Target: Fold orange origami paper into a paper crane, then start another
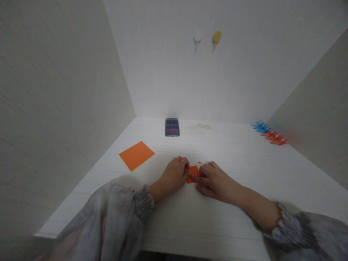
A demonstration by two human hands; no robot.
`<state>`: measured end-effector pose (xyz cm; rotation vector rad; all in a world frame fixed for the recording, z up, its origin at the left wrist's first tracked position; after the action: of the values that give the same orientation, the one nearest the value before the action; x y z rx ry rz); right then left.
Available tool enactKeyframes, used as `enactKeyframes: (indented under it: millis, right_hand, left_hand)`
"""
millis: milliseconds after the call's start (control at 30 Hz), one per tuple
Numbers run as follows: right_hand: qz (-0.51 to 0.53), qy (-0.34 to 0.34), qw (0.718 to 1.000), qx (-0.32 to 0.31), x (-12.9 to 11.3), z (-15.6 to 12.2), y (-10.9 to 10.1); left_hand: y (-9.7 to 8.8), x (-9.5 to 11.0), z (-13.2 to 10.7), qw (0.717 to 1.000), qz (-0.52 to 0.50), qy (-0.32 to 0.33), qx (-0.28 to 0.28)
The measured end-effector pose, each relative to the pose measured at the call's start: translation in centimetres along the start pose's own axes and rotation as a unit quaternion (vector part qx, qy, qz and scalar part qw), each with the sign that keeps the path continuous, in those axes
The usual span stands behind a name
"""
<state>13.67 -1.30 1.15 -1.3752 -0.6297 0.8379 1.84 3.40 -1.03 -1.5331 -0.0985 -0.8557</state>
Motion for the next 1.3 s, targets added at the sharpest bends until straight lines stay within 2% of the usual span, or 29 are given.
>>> enactKeyframes:
  millis: [200, 533, 800, 1000, 1200, 1300]
  right_hand:
    - [-0.021, -0.026, 0.999, -0.015, 0.2, -0.1, 0.0]
    - [0.035, -0.017, 0.999, 0.006, 1.0, -1.3, 0.0]
    - [0.037, -0.040, 0.999, -0.004, 1.2, -1.4, 0.3]
    - [0.076, -0.053, 0.996, 0.003, 1.0, -1.4, -0.1]
    - [0.142, -0.029, 0.989, 0.034, 1.3, -1.7, -0.1]
    - [0.146, -0.023, 0.987, 0.069, 1.7, -1.9, 0.1]
  left_hand:
    - [-0.2, 0.0, 0.0, 1.000, -0.004, 0.001, -0.005]
    - [0.0, -0.5, 0.1, 1.000, -0.007, 0.006, -0.004]
    - [-0.2, -0.4, 0.0, 1.000, 0.002, 0.008, -0.003]
    - [-0.1, -0.3, 0.1, 1.000, 0.001, 0.006, -0.008]
    - [-0.1, -0.2, 0.2, 1.000, -0.004, 0.012, -0.004]
    - [-0.1, -0.2, 0.3, 1.000, -0.006, 0.003, -0.008]
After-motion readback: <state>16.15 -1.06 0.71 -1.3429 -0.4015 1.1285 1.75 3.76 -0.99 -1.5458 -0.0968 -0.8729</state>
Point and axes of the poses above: each hand's wrist, its own z-axis towards the middle knuckle, its own y-axis out of the palm, x = y × z, the point moved 5 cm from there along z, towards the middle knuckle, and after that the axes turned 8 degrees about -y, right-handed, at the moved point
